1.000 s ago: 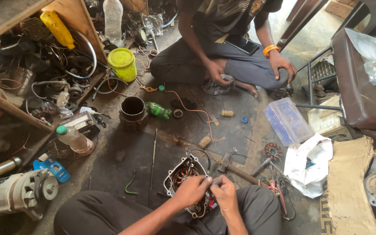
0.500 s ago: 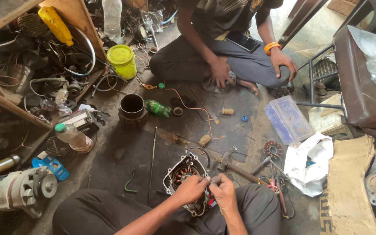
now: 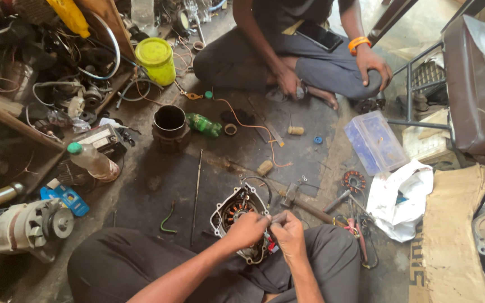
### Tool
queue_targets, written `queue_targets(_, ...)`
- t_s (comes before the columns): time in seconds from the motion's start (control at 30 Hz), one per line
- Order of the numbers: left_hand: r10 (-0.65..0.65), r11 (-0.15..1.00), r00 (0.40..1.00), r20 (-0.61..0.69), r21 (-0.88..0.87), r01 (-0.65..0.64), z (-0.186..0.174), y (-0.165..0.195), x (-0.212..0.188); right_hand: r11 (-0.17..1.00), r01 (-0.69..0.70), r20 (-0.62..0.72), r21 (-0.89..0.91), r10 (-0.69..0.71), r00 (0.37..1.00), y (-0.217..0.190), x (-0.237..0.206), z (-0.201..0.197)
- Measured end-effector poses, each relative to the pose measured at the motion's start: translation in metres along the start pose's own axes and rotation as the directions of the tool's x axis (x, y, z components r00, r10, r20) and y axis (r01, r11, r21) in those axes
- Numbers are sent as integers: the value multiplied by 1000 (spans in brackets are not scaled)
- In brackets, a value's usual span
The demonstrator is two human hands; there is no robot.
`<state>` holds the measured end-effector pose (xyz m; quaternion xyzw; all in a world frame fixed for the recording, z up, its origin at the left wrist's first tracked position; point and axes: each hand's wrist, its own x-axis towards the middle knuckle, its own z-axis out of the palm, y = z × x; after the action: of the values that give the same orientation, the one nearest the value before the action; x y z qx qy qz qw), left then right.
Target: The person sits cross-legged on the workshop floor fitting a magneto stator coil into a motorcycle engine cover casing. They press and align the coil by hand, reposition it repeatedly, then use a red-handled screwdriver to drive screws and a wrench to tighten fasteners on the casing.
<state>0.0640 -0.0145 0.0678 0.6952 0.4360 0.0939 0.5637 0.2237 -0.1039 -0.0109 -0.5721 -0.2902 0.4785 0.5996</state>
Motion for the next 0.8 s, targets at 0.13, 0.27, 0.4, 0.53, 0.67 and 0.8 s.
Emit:
queue_targets(0.13, 292, 956, 956, -33, 45, -290, -11, 4, -12, 986, -95, -4, 138, 96, 995, -1, 2, 0)
queue_targets(0.27, 676, 679, 737, 3, 386, -625, -19, 10, -20, 923, -219, -12, 315, 235, 972, -10, 4, -6)
queue_targets(0.4, 613, 729, 790, 27, 367, -578, -14, 8, -13, 952, -146, -22, 269, 157, 987, -15, 2, -7)
queue_targets(0.53, 265, 955, 964, -7, 140, -261, -4, 4, -6, 983, -72, 17, 169, 70, 997, -16, -4, -4)
queue_targets(0.67, 188, 979, 982, 14, -83, -187, -12, 10, -10, 955, -150, 34, 254, 146, 989, -25, -7, 1)
queue_targets(0.8, 556, 822, 831, -38, 177, -541, -26, 16, -22, 919, -228, 11, 323, 238, 971, -40, -7, 7)
